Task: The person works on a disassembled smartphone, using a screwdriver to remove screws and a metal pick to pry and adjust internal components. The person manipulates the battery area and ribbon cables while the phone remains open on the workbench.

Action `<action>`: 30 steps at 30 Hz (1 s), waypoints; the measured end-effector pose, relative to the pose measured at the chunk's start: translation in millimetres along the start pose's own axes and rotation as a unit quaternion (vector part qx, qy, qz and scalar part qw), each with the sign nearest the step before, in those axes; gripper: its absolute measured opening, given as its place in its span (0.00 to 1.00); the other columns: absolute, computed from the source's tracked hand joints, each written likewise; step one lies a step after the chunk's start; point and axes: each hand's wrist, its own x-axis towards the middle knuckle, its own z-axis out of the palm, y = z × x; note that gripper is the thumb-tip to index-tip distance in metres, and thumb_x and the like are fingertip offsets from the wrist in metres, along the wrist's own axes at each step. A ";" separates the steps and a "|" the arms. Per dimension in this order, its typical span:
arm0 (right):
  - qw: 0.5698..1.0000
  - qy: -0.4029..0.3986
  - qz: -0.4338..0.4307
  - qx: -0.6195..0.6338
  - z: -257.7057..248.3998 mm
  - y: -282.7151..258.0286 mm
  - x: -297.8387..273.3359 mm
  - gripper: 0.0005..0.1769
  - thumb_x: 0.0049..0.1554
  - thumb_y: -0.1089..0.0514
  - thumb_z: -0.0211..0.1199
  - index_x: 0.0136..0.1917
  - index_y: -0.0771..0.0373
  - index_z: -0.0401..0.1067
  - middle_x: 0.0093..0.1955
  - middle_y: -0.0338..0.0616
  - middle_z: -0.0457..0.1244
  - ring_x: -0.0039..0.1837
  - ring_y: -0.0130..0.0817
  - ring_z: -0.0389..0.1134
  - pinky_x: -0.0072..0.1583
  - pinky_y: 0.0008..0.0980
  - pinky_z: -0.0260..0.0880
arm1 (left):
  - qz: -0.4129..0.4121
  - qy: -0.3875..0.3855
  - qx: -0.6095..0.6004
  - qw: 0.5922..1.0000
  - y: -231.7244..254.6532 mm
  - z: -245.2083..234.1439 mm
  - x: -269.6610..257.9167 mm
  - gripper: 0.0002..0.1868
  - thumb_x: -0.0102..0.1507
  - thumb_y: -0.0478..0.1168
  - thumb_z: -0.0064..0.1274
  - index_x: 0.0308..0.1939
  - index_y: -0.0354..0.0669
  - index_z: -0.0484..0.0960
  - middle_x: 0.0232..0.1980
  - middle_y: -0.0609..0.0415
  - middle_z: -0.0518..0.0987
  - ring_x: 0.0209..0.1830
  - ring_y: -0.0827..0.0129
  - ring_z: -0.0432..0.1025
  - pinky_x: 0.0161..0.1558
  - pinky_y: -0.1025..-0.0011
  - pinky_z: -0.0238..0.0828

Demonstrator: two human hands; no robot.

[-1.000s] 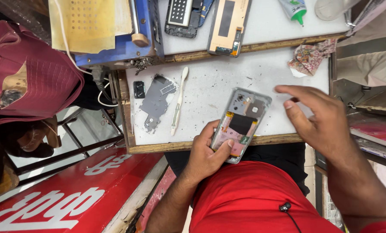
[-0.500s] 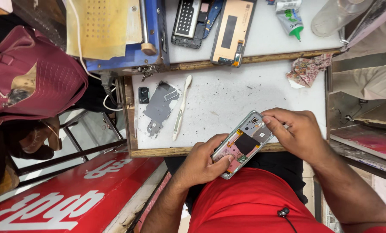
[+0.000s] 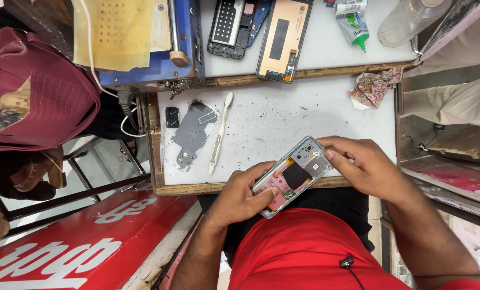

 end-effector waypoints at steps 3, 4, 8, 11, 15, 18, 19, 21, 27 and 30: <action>0.996 0.071 0.055 -0.017 16.5 1.2 1.0 0.12 0.65 0.54 0.57 0.52 0.63 0.76 0.31 0.47 0.65 0.35 0.27 0.63 0.40 0.30 0.67 | -0.029 -0.010 0.009 0.999 8.1 2.7 1.3 0.30 0.59 0.36 0.53 0.67 0.35 0.74 0.42 0.43 0.88 0.38 0.67 0.85 0.42 0.70 0.82; 0.994 0.084 0.067 -0.036 19.6 2.4 1.6 0.12 0.66 0.54 0.57 0.50 0.63 0.76 0.30 0.47 0.64 0.33 0.28 0.63 0.39 0.31 0.66 | -0.033 -0.015 0.014 0.999 10.2 3.7 3.1 0.30 0.59 0.37 0.53 0.67 0.36 0.74 0.41 0.44 0.88 0.37 0.67 0.85 0.41 0.70 0.82; 0.986 0.110 0.100 -0.073 23.3 7.1 3.1 0.15 0.65 0.53 0.60 0.43 0.64 0.76 0.28 0.49 0.63 0.30 0.28 0.63 0.38 0.32 0.65 | -0.073 -0.022 0.046 0.996 13.9 7.3 3.0 0.30 0.60 0.38 0.53 0.67 0.38 0.74 0.36 0.45 0.88 0.31 0.66 0.83 0.36 0.70 0.80; 0.992 0.100 0.070 -0.040 19.7 7.7 4.5 0.12 0.65 0.54 0.59 0.48 0.64 0.77 0.31 0.47 0.66 0.34 0.26 0.65 0.40 0.31 0.68 | -0.043 0.008 0.012 0.999 11.3 6.1 3.9 0.29 0.60 0.37 0.54 0.66 0.36 0.75 0.40 0.44 0.88 0.37 0.66 0.84 0.41 0.71 0.81; 0.998 0.055 0.012 0.011 9.5 12.8 -0.1 0.15 0.64 0.58 0.56 0.61 0.65 0.75 0.44 0.44 0.73 0.45 0.24 0.71 0.49 0.27 0.71 | 0.016 0.033 -0.005 0.999 -1.5 6.5 3.0 0.29 0.61 0.36 0.55 0.67 0.33 0.74 0.49 0.42 0.86 0.46 0.66 0.83 0.48 0.70 0.80; 0.999 0.018 -0.020 0.017 3.0 26.8 -5.6 0.22 0.65 0.59 0.52 0.70 0.69 0.68 0.53 0.46 0.72 0.53 0.28 0.71 0.56 0.29 0.69 | 0.008 0.036 -0.022 0.999 -12.4 6.4 1.6 0.28 0.63 0.37 0.54 0.68 0.34 0.74 0.50 0.43 0.87 0.50 0.67 0.83 0.53 0.70 0.80; 0.994 0.025 -0.007 0.103 5.0 33.8 -7.4 0.24 0.66 0.58 0.52 0.73 0.70 0.66 0.54 0.48 0.71 0.54 0.30 0.71 0.58 0.31 0.70 | 0.020 0.049 -0.051 0.997 -15.4 8.5 0.4 0.28 0.65 0.37 0.54 0.69 0.34 0.73 0.52 0.44 0.86 0.52 0.67 0.81 0.55 0.70 0.79; 0.961 0.046 0.023 0.270 17.9 47.7 -10.2 0.28 0.68 0.55 0.52 0.77 0.71 0.62 0.58 0.51 0.69 0.58 0.34 0.71 0.62 0.35 0.72 | 0.051 0.069 -0.108 0.990 -20.2 14.7 4.1 0.27 0.68 0.37 0.53 0.71 0.33 0.70 0.56 0.44 0.84 0.56 0.66 0.78 0.59 0.69 0.76; 0.878 0.010 0.070 0.473 76.6 55.0 -8.3 0.36 0.64 0.48 0.59 0.73 0.78 0.58 0.68 0.57 0.63 0.68 0.42 0.67 0.68 0.44 0.69 | 0.093 0.088 -0.145 0.981 -22.5 47.0 19.0 0.29 0.75 0.41 0.49 0.78 0.35 0.62 0.63 0.46 0.80 0.63 0.69 0.74 0.65 0.69 0.71; 0.829 0.065 0.111 0.544 74.4 39.5 -7.1 0.34 0.61 0.49 0.57 0.72 0.76 0.59 0.70 0.60 0.63 0.68 0.48 0.68 0.67 0.50 0.70 | -0.058 0.059 -0.180 0.980 -22.1 50.2 22.0 0.28 0.75 0.43 0.44 0.79 0.39 0.65 0.47 0.45 0.80 0.41 0.72 0.74 0.42 0.74 0.77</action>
